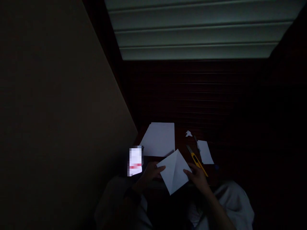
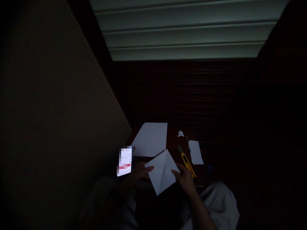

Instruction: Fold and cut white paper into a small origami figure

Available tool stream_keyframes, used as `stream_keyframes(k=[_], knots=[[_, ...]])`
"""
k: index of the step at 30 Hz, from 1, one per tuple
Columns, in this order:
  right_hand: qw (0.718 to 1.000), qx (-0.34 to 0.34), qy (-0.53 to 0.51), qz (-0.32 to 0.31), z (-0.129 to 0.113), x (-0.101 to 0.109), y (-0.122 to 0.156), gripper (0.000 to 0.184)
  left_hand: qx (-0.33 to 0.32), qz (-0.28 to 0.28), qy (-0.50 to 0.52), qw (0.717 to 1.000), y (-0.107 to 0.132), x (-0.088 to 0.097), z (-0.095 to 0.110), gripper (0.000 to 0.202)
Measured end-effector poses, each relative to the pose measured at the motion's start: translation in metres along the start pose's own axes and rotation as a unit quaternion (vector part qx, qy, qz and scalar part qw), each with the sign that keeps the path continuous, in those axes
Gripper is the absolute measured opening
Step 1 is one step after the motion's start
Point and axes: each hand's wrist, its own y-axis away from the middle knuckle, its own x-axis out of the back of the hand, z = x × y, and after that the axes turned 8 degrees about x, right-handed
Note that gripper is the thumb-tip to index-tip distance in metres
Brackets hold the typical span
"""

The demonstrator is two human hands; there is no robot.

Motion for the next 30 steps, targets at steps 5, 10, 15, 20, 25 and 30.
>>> stream_keyframes(k=[5,10,15,20,25,30], knots=[[0.999,-0.037,-0.002,0.003,0.008,0.001,0.0,0.048,-0.003,-0.005,-0.009,1.0,0.007,0.008,0.004,0.049],[0.999,-0.031,-0.024,0.003,0.01,0.003,0.001,0.046,0.011,-0.042,-0.014,0.999,0.01,0.013,0.004,0.047],[1.0,0.006,-0.027,-0.001,0.001,0.004,0.003,0.051,0.013,-0.032,-0.008,0.999,0.005,0.017,-0.002,0.048],[0.999,0.042,0.024,-0.017,-0.006,0.005,0.004,0.038,0.017,0.006,0.008,1.0,0.0,0.018,-0.01,0.052],[0.997,0.06,0.041,-0.005,-0.004,0.006,0.004,0.044,0.003,-0.008,0.026,1.0,0.004,0.018,-0.008,0.047],[1.0,0.003,0.011,-0.022,0.004,0.006,0.004,0.036,0.003,0.0,0.023,1.0,0.003,0.019,-0.008,0.048]])
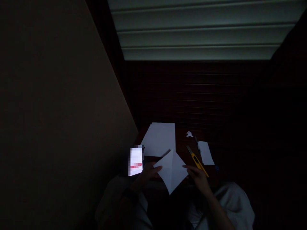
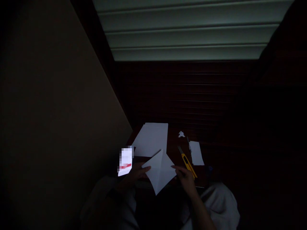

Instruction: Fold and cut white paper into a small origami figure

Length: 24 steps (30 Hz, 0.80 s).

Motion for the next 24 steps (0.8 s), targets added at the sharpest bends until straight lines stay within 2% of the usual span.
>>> stream_keyframes(k=[4,10,19,24], knots=[[1.0,-0.024,-0.007,0.015,0.003,-0.001,-0.001,0.038,-0.011,0.012,0.002,1.0,-0.001,0.0,-0.001,0.047],[0.999,-0.021,-0.021,0.016,0.007,0.0,-0.002,0.035,-0.007,0.02,0.021,1.0,-0.004,0.0,-0.004,0.051],[0.998,-0.04,-0.041,0.033,0.01,0.0,-0.002,0.032,-0.015,0.029,0.043,0.999,-0.005,0.004,-0.009,0.045],[0.999,0.002,0.023,-0.036,0.0,0.003,0.002,0.034,-0.026,0.018,0.064,0.997,-0.007,0.004,-0.011,0.045]])
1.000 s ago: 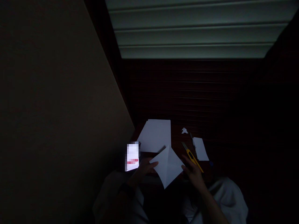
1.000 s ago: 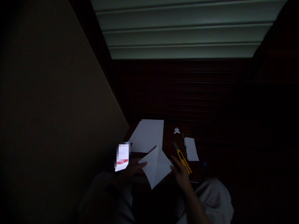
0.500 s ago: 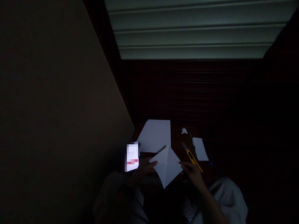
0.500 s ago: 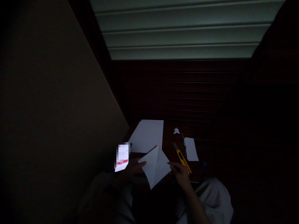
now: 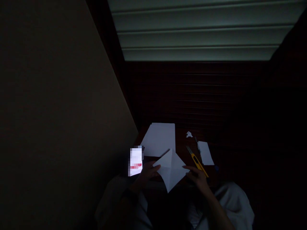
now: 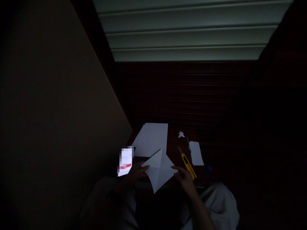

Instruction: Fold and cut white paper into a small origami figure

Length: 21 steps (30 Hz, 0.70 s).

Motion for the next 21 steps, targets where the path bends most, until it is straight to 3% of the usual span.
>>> stream_keyframes(k=[4,7,12,18,21], knots=[[0.998,0.046,0.04,-0.03,-0.007,0.0,0.002,0.037,0.007,0.015,0.016,1.0,-0.002,0.0,0.0,0.055],[0.999,0.033,0.03,-0.024,-0.007,-0.002,0.001,0.036,-0.006,-0.002,0.039,0.999,-0.001,0.0,0.003,0.066],[1.0,0.005,0.021,0.02,0.0,-0.003,-0.002,0.028,0.013,-0.025,0.024,0.999,0.004,0.003,0.007,0.038],[0.997,-0.017,0.042,0.055,0.008,0.0,-0.005,0.03,0.044,-0.09,-0.007,0.995,0.013,0.005,0.018,0.045],[0.995,-0.034,0.06,0.074,0.008,0.001,-0.004,0.034,0.052,-0.061,-0.078,0.994,0.01,0.003,0.015,0.045]])
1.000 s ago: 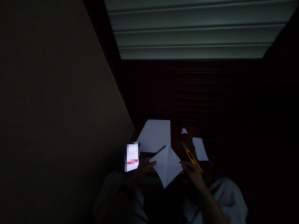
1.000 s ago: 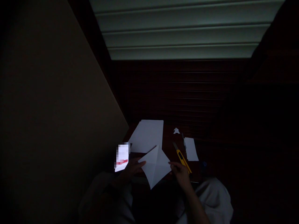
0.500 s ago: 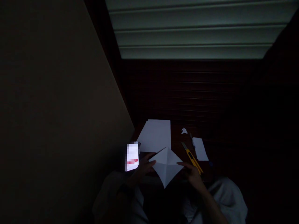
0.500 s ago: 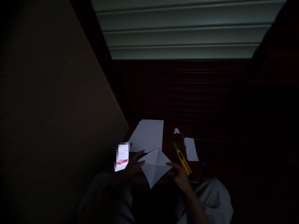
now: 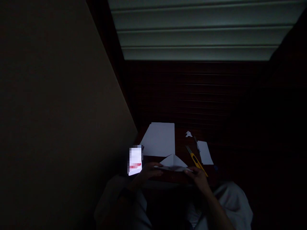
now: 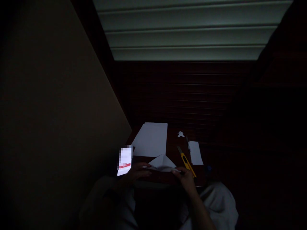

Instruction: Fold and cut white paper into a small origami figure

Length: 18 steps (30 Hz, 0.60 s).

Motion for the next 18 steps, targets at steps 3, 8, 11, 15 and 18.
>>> stream_keyframes(k=[3,8,11,15,18], knots=[[1.0,-0.005,-0.011,0.016,-0.002,-0.002,0.002,0.035,0.002,0.074,-0.04,0.996,-0.011,-0.002,-0.01,0.037],[0.997,-0.004,-0.063,0.046,0.0,-0.01,0.002,0.035,-0.009,0.126,-0.019,0.992,-0.021,-0.009,-0.02,0.041],[0.992,-0.008,-0.113,0.062,0.0,-0.013,0.001,0.039,-0.016,0.122,-0.006,0.992,-0.018,-0.013,-0.016,0.051],[0.986,-0.016,-0.153,0.07,-0.009,-0.012,0.002,0.049,-0.027,0.124,0.007,0.992,-0.015,-0.013,-0.012,0.057],[0.971,-0.03,-0.227,0.073,-0.021,-0.013,0.006,0.059,-0.026,0.127,0.022,0.991,-0.017,-0.016,-0.013,0.051]])
